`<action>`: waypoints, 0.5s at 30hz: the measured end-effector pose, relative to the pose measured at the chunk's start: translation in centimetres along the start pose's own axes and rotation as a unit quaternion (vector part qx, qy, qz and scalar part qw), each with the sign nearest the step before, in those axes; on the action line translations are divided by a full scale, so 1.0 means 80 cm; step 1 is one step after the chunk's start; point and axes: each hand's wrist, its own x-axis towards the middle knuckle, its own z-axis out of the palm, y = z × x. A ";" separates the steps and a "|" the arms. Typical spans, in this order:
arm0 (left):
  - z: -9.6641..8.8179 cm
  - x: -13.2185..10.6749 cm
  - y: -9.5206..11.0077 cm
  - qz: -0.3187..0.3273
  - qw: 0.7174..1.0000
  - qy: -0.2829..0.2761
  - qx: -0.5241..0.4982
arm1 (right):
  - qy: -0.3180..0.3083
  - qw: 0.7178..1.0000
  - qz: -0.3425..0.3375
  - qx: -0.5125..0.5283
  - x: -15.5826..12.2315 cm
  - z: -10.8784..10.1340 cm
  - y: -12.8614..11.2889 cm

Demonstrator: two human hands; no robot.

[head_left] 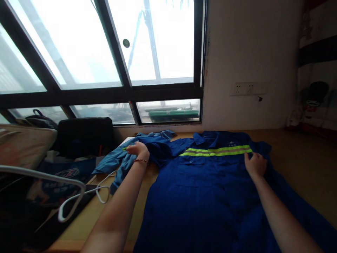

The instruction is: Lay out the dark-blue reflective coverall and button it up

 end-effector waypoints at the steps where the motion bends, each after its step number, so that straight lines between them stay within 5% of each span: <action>1: 0.004 -0.008 0.007 0.025 1.000 0.015 0.010 | 0.049 0.999 -0.004 -0.009 0.000 -0.003 0.002; 3: 0.018 -0.038 0.020 0.147 0.988 -0.029 0.034 | 0.102 0.994 0.011 -0.032 0.001 -0.004 0.008; 4: 0.026 -0.059 0.023 0.243 0.962 -0.112 0.052 | 0.088 0.995 0.025 -0.041 0.001 -0.002 0.012; 5: 0.036 -0.084 0.024 0.323 0.916 -0.227 0.070 | 0.051 0.997 0.039 -0.047 0.002 0.001 0.017; 7: 0.056 -0.135 0.018 0.418 0.779 -0.453 0.115 | -0.043 0.996 0.058 -0.054 0.005 0.009 0.027; 8: 0.065 -0.157 0.011 0.442 0.718 -0.518 0.141 | -0.080 0.993 0.062 -0.058 0.007 0.013 0.032; 9: 0.072 -0.173 0.003 0.458 0.688 -0.535 0.174 | -0.102 0.991 0.064 -0.062 0.009 0.017 0.035; 12: 0.086 -0.181 -0.020 0.415 0.760 -0.412 0.284 | -0.116 0.989 0.060 -0.076 0.012 0.020 0.039; 15: 0.084 -0.139 -0.037 0.280 0.832 -0.343 0.333 | -0.107 0.990 0.054 -0.080 0.011 0.016 0.035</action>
